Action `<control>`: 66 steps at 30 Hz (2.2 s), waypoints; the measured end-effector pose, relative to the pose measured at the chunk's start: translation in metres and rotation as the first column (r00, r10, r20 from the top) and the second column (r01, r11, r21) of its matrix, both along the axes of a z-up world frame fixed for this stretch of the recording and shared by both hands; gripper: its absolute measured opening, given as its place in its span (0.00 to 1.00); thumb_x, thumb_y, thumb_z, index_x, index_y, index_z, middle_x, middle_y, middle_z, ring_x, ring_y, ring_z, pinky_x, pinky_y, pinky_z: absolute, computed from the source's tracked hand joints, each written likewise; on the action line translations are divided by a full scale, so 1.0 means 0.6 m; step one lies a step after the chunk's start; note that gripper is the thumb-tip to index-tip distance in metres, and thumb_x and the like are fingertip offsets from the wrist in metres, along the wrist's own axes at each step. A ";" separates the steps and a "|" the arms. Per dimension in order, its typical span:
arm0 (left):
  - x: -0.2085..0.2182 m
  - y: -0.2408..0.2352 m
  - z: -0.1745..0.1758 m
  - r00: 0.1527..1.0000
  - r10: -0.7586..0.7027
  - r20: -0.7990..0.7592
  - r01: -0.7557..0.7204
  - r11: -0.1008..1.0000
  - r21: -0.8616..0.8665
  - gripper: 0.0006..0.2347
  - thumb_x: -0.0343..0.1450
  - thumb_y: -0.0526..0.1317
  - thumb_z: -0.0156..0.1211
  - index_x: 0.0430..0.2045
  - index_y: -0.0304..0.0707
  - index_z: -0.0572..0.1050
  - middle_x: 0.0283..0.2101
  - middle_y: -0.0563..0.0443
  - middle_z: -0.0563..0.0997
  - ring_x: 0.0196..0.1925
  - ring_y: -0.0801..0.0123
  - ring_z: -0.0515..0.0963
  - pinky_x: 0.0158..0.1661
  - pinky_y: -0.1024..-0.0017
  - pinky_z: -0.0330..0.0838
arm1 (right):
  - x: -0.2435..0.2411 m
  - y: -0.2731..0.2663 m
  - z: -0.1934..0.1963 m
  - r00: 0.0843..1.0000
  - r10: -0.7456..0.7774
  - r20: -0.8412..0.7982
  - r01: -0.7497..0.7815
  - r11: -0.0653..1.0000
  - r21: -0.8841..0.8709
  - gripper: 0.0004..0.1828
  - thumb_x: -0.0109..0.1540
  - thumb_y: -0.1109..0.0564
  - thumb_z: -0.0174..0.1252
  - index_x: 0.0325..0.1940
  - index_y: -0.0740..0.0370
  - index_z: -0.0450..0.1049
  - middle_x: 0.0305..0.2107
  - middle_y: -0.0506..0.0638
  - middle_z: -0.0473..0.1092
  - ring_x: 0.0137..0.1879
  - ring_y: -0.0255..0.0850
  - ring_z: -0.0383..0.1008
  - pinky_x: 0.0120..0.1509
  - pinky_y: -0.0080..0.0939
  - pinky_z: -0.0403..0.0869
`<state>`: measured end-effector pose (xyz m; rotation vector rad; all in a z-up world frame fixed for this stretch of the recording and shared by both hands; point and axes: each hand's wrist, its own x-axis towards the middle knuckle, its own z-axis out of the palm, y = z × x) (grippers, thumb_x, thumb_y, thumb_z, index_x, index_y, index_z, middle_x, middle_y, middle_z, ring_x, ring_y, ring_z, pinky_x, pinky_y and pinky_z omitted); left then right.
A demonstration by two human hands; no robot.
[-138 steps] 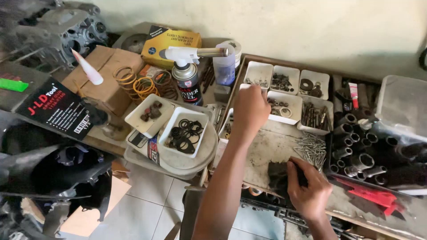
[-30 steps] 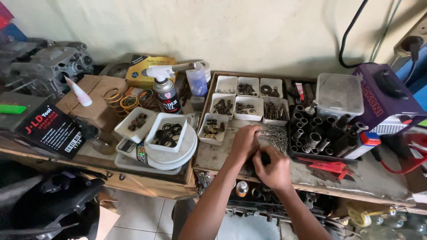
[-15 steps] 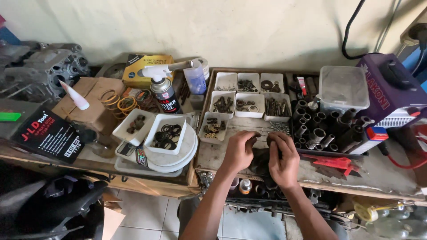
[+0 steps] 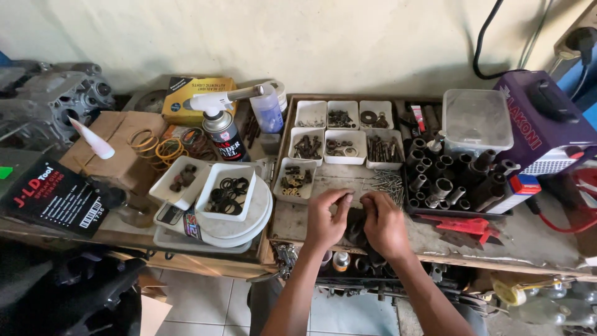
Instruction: Sort through trays of small mechanical fasteners and wipe them clean with a cloth.
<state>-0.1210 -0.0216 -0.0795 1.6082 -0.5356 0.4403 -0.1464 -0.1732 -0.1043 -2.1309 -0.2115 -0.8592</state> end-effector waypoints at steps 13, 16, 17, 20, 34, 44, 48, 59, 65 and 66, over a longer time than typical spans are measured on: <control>-0.017 -0.003 0.008 1.000 -0.017 0.016 0.016 0.996 0.083 0.05 0.74 0.32 0.58 0.30 0.31 0.80 0.26 0.38 0.77 0.30 0.42 0.83 0.28 0.61 0.79 | -0.006 -0.002 0.008 0.998 0.054 0.013 -0.054 0.998 0.042 0.04 0.65 0.62 0.60 0.39 0.58 0.80 0.33 0.53 0.78 0.43 0.57 0.81 0.46 0.51 0.78; -0.011 -0.004 0.000 1.000 0.018 0.020 -0.020 0.992 0.121 0.07 0.74 0.33 0.58 0.26 0.31 0.77 0.24 0.37 0.74 0.29 0.43 0.82 0.24 0.61 0.74 | -0.007 -0.002 0.013 0.994 0.108 0.021 -0.109 0.992 0.065 0.06 0.63 0.63 0.62 0.40 0.56 0.81 0.33 0.51 0.79 0.44 0.54 0.82 0.48 0.49 0.78; -0.010 -0.004 -0.001 1.000 0.007 -0.002 -0.007 0.996 0.085 0.08 0.75 0.34 0.57 0.25 0.31 0.77 0.23 0.37 0.74 0.28 0.44 0.81 0.24 0.62 0.73 | -0.008 -0.003 0.017 0.989 0.143 0.032 -0.146 0.986 0.075 0.06 0.62 0.63 0.63 0.41 0.56 0.82 0.34 0.52 0.80 0.44 0.54 0.82 0.49 0.49 0.78; -0.002 -0.002 -0.018 0.999 -0.030 -0.027 0.031 0.999 0.037 0.11 0.78 0.36 0.53 0.26 0.30 0.74 0.21 0.38 0.70 0.25 0.46 0.78 0.23 0.61 0.71 | -0.019 0.005 0.040 0.985 0.166 0.044 -0.169 0.982 0.086 0.07 0.60 0.63 0.66 0.42 0.58 0.82 0.36 0.53 0.80 0.45 0.55 0.82 0.50 0.50 0.78; 0.000 0.005 -0.014 0.994 -0.096 -0.057 0.098 0.995 0.033 0.07 0.78 0.34 0.56 0.30 0.34 0.77 0.28 0.41 0.75 0.34 0.51 0.80 0.35 0.60 0.75 | -0.015 0.002 0.015 0.996 0.091 -0.014 -0.088 0.984 0.152 0.08 0.59 0.62 0.68 0.42 0.55 0.84 0.34 0.53 0.81 0.47 0.55 0.82 0.52 0.52 0.76; -0.003 0.006 -0.009 0.993 -0.094 -0.074 0.099 0.993 0.067 0.03 0.73 0.30 0.61 0.36 0.38 0.80 0.33 0.43 0.78 0.39 0.50 0.81 0.40 0.59 0.76 | -0.014 -0.002 0.018 0.995 0.089 -0.033 -0.080 0.973 0.214 0.07 0.60 0.62 0.67 0.42 0.56 0.84 0.35 0.53 0.81 0.48 0.52 0.82 0.53 0.48 0.76; -0.002 0.004 -0.010 0.995 -0.077 -0.058 0.082 0.993 0.081 0.04 0.73 0.29 0.62 0.37 0.37 0.81 0.33 0.45 0.79 0.38 0.54 0.81 0.39 0.64 0.75 | -0.015 0.000 0.023 0.995 0.092 -0.033 -0.080 0.962 0.262 0.06 0.60 0.63 0.67 0.42 0.58 0.84 0.35 0.54 0.82 0.48 0.51 0.82 0.53 0.48 0.76; 0.003 0.002 -0.017 0.999 -0.032 -0.042 0.033 0.999 0.024 0.03 0.72 0.30 0.64 0.36 0.37 0.81 0.32 0.46 0.80 0.35 0.56 0.82 0.34 0.66 0.75 | -0.019 0.001 0.042 0.990 0.137 -0.019 -0.129 0.963 0.235 0.05 0.63 0.63 0.64 0.42 0.62 0.83 0.34 0.57 0.81 0.46 0.55 0.82 0.51 0.50 0.76; 0.008 0.004 -0.017 0.994 -0.070 -0.087 0.067 0.997 -0.034 0.03 0.71 0.32 0.66 0.36 0.38 0.82 0.32 0.47 0.82 0.35 0.61 0.83 0.34 0.69 0.75 | -0.012 0.002 0.042 0.977 0.209 -0.042 -0.199 0.964 0.175 0.04 0.61 0.62 0.65 0.40 0.61 0.83 0.32 0.57 0.80 0.44 0.55 0.83 0.49 0.51 0.76; 0.012 0.002 -0.022 0.991 -0.086 -0.100 0.081 0.996 -0.047 0.03 0.71 0.32 0.67 0.36 0.37 0.82 0.32 0.47 0.83 0.36 0.62 0.83 0.34 0.70 0.76 | -0.010 0.003 0.042 0.971 0.235 -0.035 -0.227 0.962 0.151 0.05 0.59 0.63 0.66 0.39 0.60 0.83 0.31 0.57 0.80 0.43 0.55 0.83 0.48 0.51 0.76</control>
